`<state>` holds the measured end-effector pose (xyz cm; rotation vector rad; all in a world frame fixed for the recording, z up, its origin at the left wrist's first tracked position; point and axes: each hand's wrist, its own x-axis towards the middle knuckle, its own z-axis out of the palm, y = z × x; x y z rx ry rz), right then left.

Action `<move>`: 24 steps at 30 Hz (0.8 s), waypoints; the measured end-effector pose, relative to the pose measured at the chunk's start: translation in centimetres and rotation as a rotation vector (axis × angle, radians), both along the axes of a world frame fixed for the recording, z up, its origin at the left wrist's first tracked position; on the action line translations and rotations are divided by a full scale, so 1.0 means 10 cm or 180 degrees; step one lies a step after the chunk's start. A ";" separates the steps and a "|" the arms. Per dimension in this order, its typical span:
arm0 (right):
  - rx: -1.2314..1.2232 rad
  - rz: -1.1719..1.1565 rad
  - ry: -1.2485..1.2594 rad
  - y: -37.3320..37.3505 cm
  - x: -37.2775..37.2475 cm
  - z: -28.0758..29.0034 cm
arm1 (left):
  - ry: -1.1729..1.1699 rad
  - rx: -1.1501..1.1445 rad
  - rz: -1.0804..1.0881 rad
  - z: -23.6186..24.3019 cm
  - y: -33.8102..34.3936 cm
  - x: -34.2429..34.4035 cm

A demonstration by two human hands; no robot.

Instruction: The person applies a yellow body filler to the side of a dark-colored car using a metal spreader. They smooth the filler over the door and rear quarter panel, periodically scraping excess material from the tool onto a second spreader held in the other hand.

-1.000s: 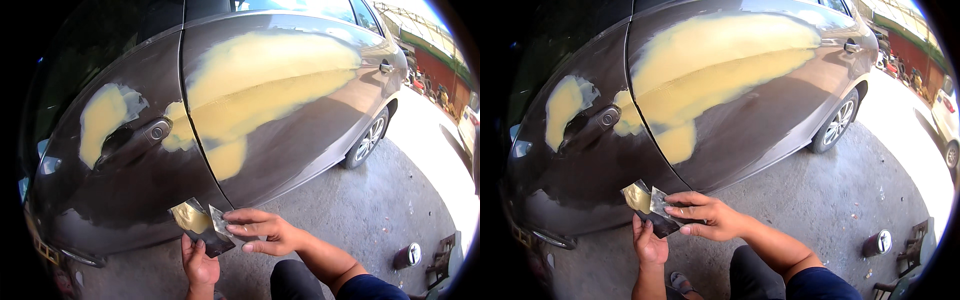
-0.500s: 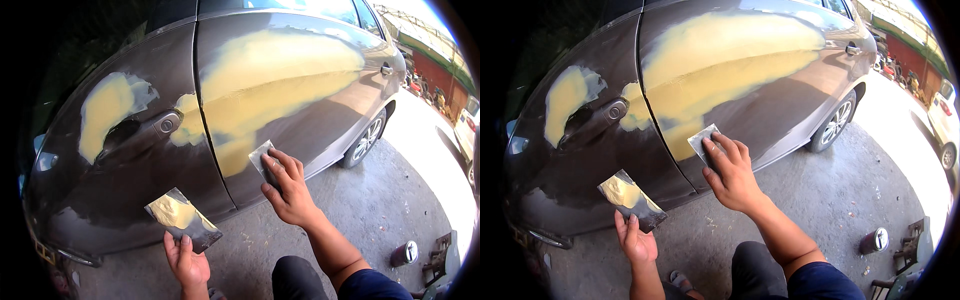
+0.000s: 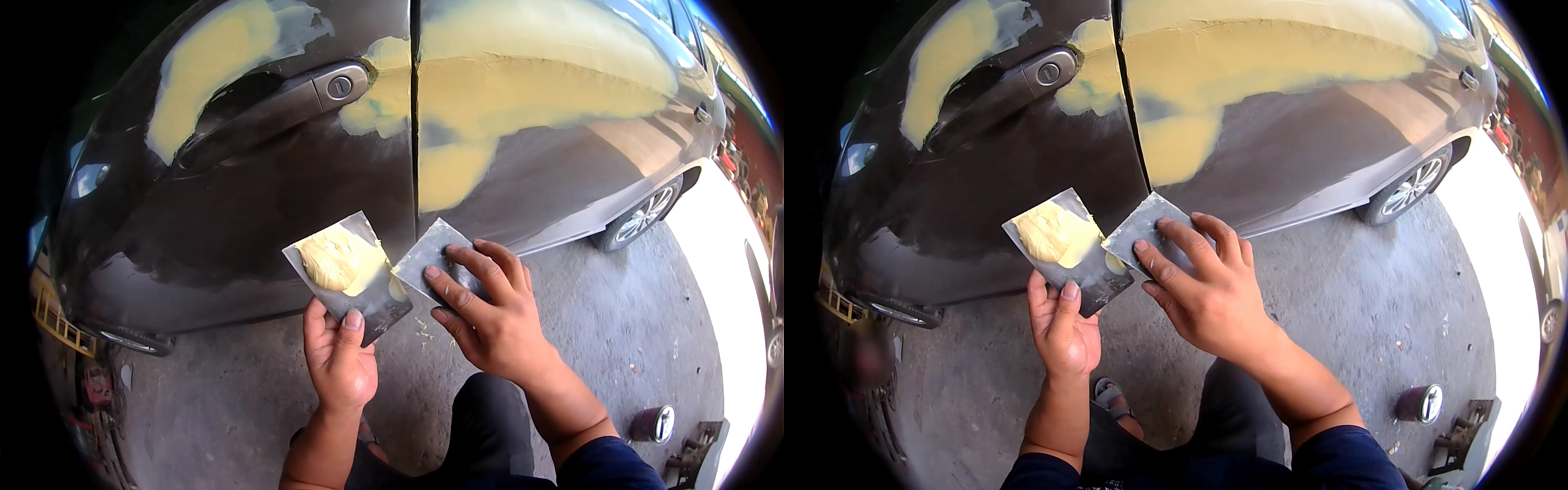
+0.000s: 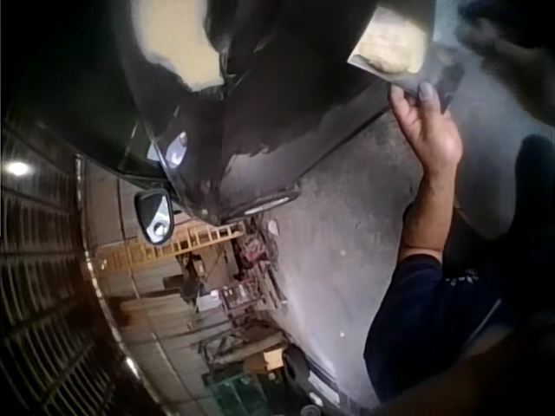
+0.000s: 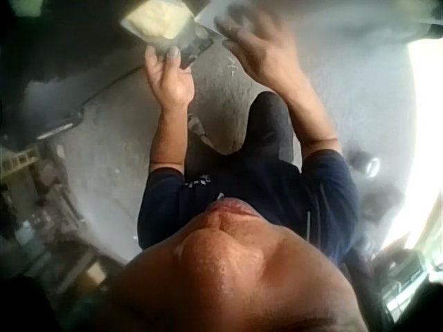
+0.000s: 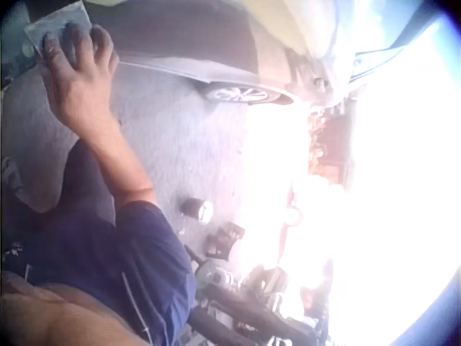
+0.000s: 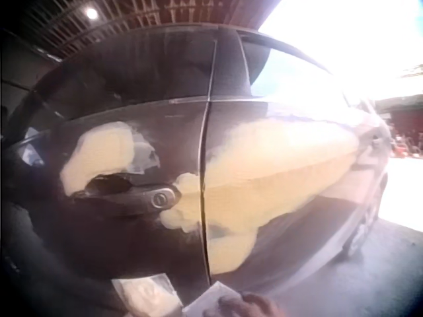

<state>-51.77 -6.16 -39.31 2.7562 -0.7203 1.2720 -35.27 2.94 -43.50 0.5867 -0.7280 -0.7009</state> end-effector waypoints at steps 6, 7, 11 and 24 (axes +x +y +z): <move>0.0141 0.0126 0.0560 0.05 -0.03 -0.13 | -0.0537 -0.0097 0.0215 -0.14 -0.06 0.04; 0.0176 0.0101 0.0635 0.01 -0.06 -0.16 | -0.0649 -0.0131 0.0200 -0.12 -0.09 0.09; 0.0326 -0.0163 -0.0164 -0.24 -0.19 -0.13 | -0.1043 -0.0459 0.0903 -0.05 0.03 0.17; -0.0884 -0.1445 -0.1326 -1.04 0.27 0.64 | -0.0541 -0.0123 0.0769 0.00 0.02 0.19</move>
